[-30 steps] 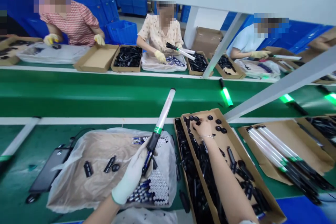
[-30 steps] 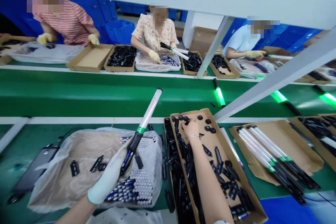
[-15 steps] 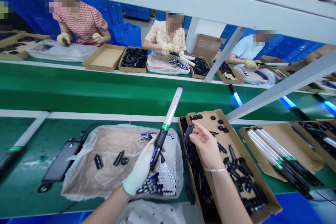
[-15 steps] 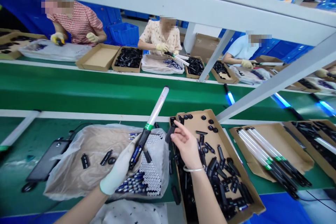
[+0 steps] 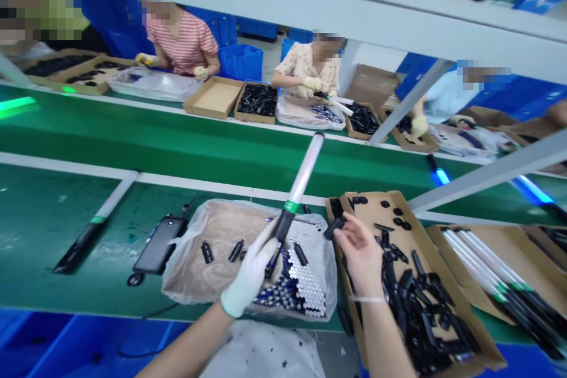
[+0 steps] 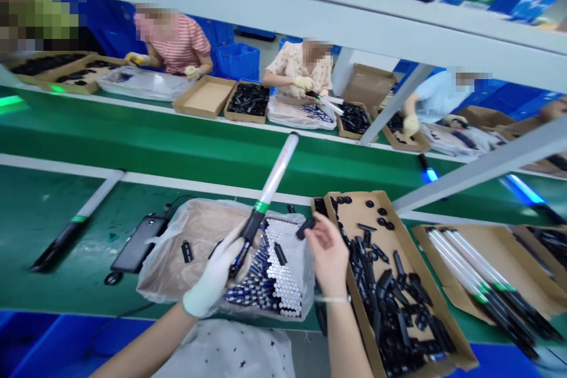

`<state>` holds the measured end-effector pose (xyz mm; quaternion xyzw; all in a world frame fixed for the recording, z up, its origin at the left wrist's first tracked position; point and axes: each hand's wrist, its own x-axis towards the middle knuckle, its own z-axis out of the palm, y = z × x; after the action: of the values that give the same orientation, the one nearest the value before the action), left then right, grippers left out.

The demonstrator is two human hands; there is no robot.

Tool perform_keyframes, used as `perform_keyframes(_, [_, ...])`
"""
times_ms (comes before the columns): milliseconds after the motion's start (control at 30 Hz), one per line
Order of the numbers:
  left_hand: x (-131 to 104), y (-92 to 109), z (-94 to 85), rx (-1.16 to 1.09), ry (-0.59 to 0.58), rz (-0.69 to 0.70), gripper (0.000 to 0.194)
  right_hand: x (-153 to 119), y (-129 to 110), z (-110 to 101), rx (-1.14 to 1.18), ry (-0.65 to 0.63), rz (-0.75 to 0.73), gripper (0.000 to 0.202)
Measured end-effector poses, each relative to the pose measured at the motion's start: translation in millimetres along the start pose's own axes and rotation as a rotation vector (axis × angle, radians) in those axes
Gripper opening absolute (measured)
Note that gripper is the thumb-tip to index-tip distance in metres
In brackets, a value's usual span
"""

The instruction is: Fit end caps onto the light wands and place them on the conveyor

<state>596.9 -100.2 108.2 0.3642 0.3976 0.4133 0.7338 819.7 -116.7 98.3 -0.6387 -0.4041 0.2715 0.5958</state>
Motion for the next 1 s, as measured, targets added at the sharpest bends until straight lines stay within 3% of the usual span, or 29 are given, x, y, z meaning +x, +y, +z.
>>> perform_keyframes(67, [-2,4,-4.8,0.012,0.031,-0.058,0.074,44,32,-37,-0.160,0.226,-0.019,0.055])
perform_keyframes(100, [-2,5,-6.2,0.028,0.046,-0.074,0.077,67,47,-59,-0.257,0.269,-0.013,0.056])
perform_keyframes(200, [1,4,-6.5,0.088,0.054,-0.085,0.076,122,81,-121,-0.584,0.161,-0.002,0.050])
perform_keyframes(267, [4,2,-4.6,0.130,0.057,-0.096,0.073,141,93,-152,-0.710,0.116,0.004,0.043])
perform_keyframes(333, [9,-2,-1.6,0.175,0.068,-0.106,0.070,147,101,-170,-0.762,0.089,0.008,0.036])
perform_keyframes(433, [17,-6,5.3,0.215,0.082,-0.100,0.066,145,113,-181,-0.814,-0.012,0.000,0.028])
perform_keyframes(600, [25,-6,23.2,0.205,0.065,-0.153,0.063,150,128,-187,-0.803,-0.153,0.014,0.014])
perform_keyframes(733, [31,-8,31.7,0.148,0.038,-0.142,0.065,140,113,-179,-0.741,-0.148,0.038,0.015])
perform_keyframes(833, [38,-17,30.6,0.155,0.010,-0.122,0.065,106,70,-142,-0.449,-0.196,0.016,0.029])
perform_keyframes(900, [40,-22,27.6,0.131,0.006,-0.072,0.063,75,27,-103,-0.275,-0.342,-0.048,0.031])
perform_keyframes(1000, [38,-21,20.1,0.092,-0.031,0.019,0.062,34,-35,-41,-0.232,-0.574,-0.233,0.020])
